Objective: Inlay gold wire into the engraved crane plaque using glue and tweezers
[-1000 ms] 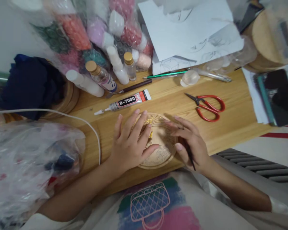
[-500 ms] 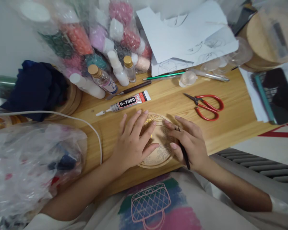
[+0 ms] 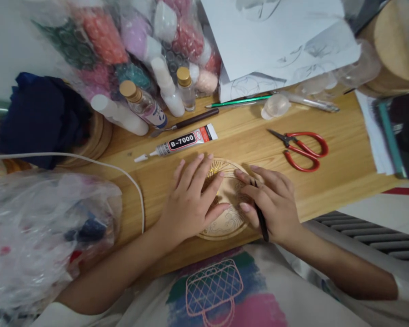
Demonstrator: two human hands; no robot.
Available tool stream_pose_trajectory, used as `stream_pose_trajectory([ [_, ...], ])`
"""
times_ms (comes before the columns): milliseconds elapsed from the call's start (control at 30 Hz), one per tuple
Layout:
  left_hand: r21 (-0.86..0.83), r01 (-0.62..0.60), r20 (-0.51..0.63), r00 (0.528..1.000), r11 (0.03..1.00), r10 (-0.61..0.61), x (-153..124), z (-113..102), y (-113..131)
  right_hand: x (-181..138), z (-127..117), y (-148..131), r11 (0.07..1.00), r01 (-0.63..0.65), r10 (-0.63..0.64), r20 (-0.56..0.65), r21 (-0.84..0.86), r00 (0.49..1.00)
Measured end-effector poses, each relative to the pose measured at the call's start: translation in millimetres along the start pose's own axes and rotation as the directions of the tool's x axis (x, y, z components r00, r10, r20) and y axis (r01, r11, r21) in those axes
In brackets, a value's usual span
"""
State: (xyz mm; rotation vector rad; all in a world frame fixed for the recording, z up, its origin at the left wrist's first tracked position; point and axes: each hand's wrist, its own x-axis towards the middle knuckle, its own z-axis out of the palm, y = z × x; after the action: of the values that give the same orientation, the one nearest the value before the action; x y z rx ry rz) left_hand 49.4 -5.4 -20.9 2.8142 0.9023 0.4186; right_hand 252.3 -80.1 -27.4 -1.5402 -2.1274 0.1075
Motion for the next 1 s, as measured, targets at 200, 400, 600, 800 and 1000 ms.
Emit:
stream_pose_trajectory([
  [200,0.012,-0.006,0.003,1.000,1.000,0.006,1.5,-1.8,0.8,-1.3,2.5,-1.3,0.998,0.017,-0.018,-0.005,-0.062,1.000],
  [400,0.002,-0.007,-0.003,1.000,1.000,0.007,0.4,0.1,0.4,-2.6,3.7,-0.9,0.998,0.026,-0.026,-0.006,-0.062,1.000],
  [600,-0.100,0.000,-0.054,0.999,0.995,-0.005,-1.3,-0.7,-3.2,-7.0,1.8,3.4,0.988,-0.042,0.060,-0.117,0.147,0.991],
  [800,-0.279,0.115,-0.101,0.984,0.954,-0.148,4.1,-20.4,-9.0,-10.8,2.1,5.5,0.746,-0.304,0.412,-0.052,0.592,0.910],
  [1000,-0.370,0.174,-0.085,0.972,0.913,-0.220,11.4,-40.8,-8.3,9.3,-18.5,7.3,0.066,-0.400,0.632,0.272,0.914,0.726],
])
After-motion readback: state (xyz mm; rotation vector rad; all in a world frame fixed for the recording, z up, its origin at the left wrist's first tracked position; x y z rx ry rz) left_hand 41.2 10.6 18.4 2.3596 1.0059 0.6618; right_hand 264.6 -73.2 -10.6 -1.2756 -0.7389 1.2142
